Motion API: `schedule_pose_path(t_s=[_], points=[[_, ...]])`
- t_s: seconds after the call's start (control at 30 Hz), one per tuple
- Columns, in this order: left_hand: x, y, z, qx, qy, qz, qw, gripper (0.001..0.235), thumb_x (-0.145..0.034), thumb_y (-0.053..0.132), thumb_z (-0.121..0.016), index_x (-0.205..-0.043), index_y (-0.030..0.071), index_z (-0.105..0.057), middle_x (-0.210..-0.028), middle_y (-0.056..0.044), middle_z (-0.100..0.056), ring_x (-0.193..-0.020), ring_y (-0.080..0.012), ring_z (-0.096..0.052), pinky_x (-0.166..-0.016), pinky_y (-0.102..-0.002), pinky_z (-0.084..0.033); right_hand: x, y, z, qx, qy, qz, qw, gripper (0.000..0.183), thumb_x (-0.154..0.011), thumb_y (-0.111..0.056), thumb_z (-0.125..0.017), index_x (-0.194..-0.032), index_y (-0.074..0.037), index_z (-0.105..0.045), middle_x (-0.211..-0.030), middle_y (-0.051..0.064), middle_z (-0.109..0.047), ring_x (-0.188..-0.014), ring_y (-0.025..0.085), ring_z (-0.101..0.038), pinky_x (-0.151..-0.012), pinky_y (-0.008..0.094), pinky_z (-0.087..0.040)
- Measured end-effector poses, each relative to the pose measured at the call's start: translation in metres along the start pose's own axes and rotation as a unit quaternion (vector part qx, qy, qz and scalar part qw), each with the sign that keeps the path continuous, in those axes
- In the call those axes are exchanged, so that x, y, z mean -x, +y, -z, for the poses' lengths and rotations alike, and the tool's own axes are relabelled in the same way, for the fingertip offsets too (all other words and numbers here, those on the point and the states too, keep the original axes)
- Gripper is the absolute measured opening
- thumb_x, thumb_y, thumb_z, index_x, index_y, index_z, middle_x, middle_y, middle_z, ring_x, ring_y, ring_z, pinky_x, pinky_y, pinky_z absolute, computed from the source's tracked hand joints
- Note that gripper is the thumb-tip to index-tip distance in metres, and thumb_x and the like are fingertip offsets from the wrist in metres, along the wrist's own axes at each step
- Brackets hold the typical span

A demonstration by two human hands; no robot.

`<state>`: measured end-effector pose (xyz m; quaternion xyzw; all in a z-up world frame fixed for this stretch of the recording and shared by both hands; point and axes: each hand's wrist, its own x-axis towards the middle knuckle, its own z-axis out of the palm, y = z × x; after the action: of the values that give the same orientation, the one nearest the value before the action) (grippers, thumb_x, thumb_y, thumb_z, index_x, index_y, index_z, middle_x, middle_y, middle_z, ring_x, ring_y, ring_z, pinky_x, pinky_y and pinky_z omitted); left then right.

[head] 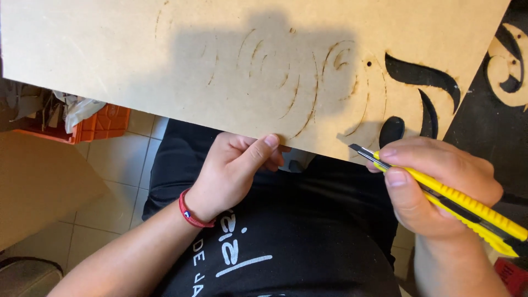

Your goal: Cutting out intricate curved shapes from a thin wooden board using a utility knife

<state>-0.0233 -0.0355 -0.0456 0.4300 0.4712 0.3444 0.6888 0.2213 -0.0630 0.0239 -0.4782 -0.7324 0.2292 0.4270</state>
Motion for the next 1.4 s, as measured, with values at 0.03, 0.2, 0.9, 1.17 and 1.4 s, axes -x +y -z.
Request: schedule_pose_path(t_s=[0.03, 0.2, 0.9, 1.17, 1.4], points=[[-0.001, 0.000, 0.000, 0.001, -0.002, 0.002, 1.000, 0.041, -0.093, 0.035, -0.060, -0.072, 0.003, -0.076, -0.070, -0.007, -0.076, -0.065, -0.0114, -0.068, -0.067, -0.023, -0.057, 0.002, -0.002, -0.002, 0.001, 0.000, -0.003, 1.000, 0.020, -0.090, -0.008, -0.056, -0.092, 0.011, -0.059, -0.081, 0.024, -0.064, -0.066, 0.030, -0.071, -0.072, 0.036, -0.060], [-0.007, 0.002, 0.000, 0.069, -0.043, 0.012, 0.997, 0.034, -0.094, 0.025, -0.055, -0.078, 0.001, -0.072, -0.079, -0.010, -0.076, -0.070, -0.0150, -0.068, -0.067, -0.027, -0.057, 0.011, -0.003, -0.007, 0.066, 0.029, -0.115, 0.991, 0.016, -0.096, -0.004, -0.061, -0.102, 0.011, -0.063, -0.088, 0.024, -0.068, -0.071, 0.023, -0.071, -0.070, 0.028, -0.055], [-0.015, 0.032, -0.007, -0.021, -0.059, 0.136, 0.989, 0.043, -0.090, 0.040, -0.056, -0.084, 0.004, -0.079, -0.085, -0.002, -0.081, -0.073, -0.0050, -0.065, -0.085, -0.018, -0.054, -0.022, 0.001, -0.013, 0.101, -0.076, 0.066, 0.990, 0.023, -0.091, -0.001, -0.074, -0.103, 0.015, -0.063, -0.096, 0.028, -0.070, -0.087, 0.032, -0.074, -0.081, 0.035, -0.060], [-0.016, 0.017, -0.005, -0.001, -0.077, 0.050, 0.996, 0.042, -0.092, 0.038, -0.054, -0.087, 0.003, -0.078, -0.082, -0.004, -0.079, -0.072, -0.0084, -0.066, -0.079, -0.022, -0.058, -0.018, 0.000, -0.021, 0.145, -0.086, 0.073, 0.983, 0.019, -0.095, -0.001, -0.072, -0.105, 0.014, -0.066, -0.100, 0.027, -0.071, -0.091, 0.034, -0.073, -0.087, 0.038, -0.058], [-0.015, 0.024, -0.004, -0.024, -0.068, 0.069, 0.995, 0.042, -0.091, 0.041, -0.055, -0.082, 0.007, -0.078, -0.079, 0.000, -0.078, -0.069, -0.0058, -0.065, -0.079, -0.019, -0.056, -0.018, 0.002, -0.026, 0.160, -0.087, 0.115, 0.977, 0.017, -0.097, 0.001, -0.072, -0.105, 0.015, -0.065, -0.098, 0.027, -0.071, -0.089, 0.037, -0.072, -0.087, 0.042, -0.059]])
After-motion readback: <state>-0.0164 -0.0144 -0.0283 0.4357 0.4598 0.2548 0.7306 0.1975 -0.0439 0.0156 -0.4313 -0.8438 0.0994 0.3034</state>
